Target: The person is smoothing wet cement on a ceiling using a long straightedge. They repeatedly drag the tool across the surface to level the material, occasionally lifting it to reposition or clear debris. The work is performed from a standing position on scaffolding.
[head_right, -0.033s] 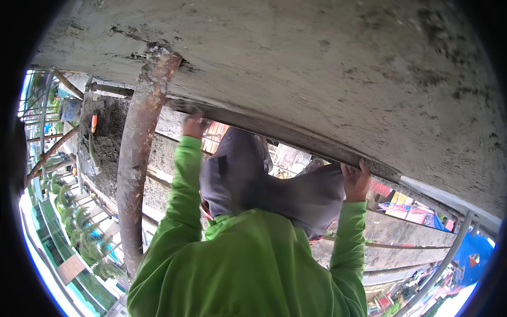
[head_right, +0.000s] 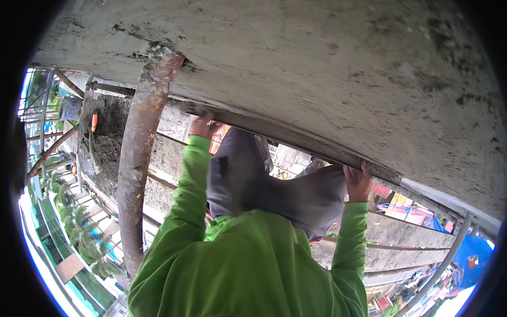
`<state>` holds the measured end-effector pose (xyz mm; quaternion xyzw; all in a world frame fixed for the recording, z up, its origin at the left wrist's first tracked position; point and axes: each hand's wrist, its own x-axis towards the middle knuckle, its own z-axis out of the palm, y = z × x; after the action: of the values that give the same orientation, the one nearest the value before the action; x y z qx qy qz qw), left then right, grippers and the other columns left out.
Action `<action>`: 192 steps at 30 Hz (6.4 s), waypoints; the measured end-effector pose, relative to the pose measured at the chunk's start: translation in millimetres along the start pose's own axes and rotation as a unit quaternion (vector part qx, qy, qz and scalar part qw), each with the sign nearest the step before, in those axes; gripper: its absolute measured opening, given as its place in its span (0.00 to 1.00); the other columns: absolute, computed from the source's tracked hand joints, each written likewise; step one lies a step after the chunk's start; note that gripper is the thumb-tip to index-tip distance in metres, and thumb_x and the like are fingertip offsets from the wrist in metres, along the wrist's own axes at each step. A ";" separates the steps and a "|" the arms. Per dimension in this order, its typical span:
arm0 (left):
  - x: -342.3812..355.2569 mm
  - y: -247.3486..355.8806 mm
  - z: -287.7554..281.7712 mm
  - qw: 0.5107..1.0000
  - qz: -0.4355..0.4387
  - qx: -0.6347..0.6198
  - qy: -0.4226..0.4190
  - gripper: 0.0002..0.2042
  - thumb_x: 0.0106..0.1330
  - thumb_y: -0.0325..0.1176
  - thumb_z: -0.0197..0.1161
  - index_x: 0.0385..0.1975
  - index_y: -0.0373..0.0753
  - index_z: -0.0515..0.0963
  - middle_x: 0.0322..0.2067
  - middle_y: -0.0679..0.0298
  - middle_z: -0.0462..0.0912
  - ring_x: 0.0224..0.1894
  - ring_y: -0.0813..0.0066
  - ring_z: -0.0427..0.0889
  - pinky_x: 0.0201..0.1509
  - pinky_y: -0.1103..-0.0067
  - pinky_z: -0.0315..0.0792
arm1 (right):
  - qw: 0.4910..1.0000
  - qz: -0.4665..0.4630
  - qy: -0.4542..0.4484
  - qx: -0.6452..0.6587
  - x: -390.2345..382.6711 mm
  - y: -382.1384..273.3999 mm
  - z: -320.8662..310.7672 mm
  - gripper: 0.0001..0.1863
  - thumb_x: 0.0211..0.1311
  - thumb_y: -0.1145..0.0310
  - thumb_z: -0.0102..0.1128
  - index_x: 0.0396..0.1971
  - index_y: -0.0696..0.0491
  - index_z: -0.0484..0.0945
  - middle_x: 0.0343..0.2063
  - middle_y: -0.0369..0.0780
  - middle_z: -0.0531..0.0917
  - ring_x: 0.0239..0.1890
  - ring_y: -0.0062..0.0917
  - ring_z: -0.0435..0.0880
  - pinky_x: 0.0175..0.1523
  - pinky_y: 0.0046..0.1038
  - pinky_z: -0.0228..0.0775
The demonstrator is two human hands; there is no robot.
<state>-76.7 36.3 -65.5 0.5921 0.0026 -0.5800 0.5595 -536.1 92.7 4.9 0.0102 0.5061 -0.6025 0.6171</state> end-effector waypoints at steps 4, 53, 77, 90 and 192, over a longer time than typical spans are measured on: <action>42.5 -81.2 29.3 0.995 -0.081 -0.052 0.006 0.11 0.52 0.23 0.48 0.37 0.31 0.65 0.36 0.54 0.69 0.38 0.59 0.72 0.31 0.67 0.78 | 0.999 -0.016 0.019 -0.030 44.8 -13.5 -63.3 0.14 0.51 0.70 0.51 0.39 0.55 0.66 0.38 0.43 0.72 0.43 0.33 0.69 0.47 0.36 0.64; 49.3 76.1 -40.4 0.950 0.263 0.136 0.101 0.21 0.56 0.26 0.49 0.47 0.26 0.52 0.39 0.47 0.66 0.36 0.53 0.71 0.35 0.60 0.75 | 0.936 0.250 0.011 0.248 57.1 252.7 118.5 0.14 0.53 0.66 0.51 0.37 0.59 0.65 0.33 0.45 0.73 0.33 0.39 0.75 0.40 0.40 0.72; 44.8 76.6 -0.3 0.931 0.284 0.114 0.198 0.07 0.50 0.23 0.47 0.28 0.28 0.61 0.14 0.60 0.66 0.15 0.74 0.67 0.31 0.60 0.76 | 0.931 0.222 0.093 0.275 130.8 239.5 55.2 0.20 0.61 0.64 0.25 0.53 0.50 0.53 0.56 0.40 0.53 0.59 0.38 0.48 0.53 0.59 0.46; 54.3 46.9 -5.0 0.943 0.257 0.137 0.162 0.21 0.48 0.22 0.48 0.41 0.23 0.50 0.24 0.51 0.66 0.18 0.69 0.69 0.30 0.56 0.74 | 0.949 0.158 0.122 0.243 136.8 218.0 29.4 0.18 0.61 0.65 0.27 0.50 0.52 0.56 0.53 0.41 0.57 0.56 0.40 0.52 0.50 0.61 0.51; 92.0 -329.0 93.2 0.813 0.025 0.501 -0.297 0.31 0.53 0.53 0.52 0.41 0.25 0.66 0.36 0.48 0.74 0.42 0.60 0.73 0.45 0.75 0.66 | 0.535 -0.182 0.204 -0.799 169.2 -80.1 -276.0 0.16 0.29 0.60 0.69 0.18 0.54 0.74 0.23 0.44 0.77 0.31 0.39 0.75 0.35 0.33 0.67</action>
<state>-324.9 37.9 -318.0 0.5894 -0.4690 -0.6344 0.1737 -805.8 118.6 -189.6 -0.4570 0.8801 -0.0285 0.1253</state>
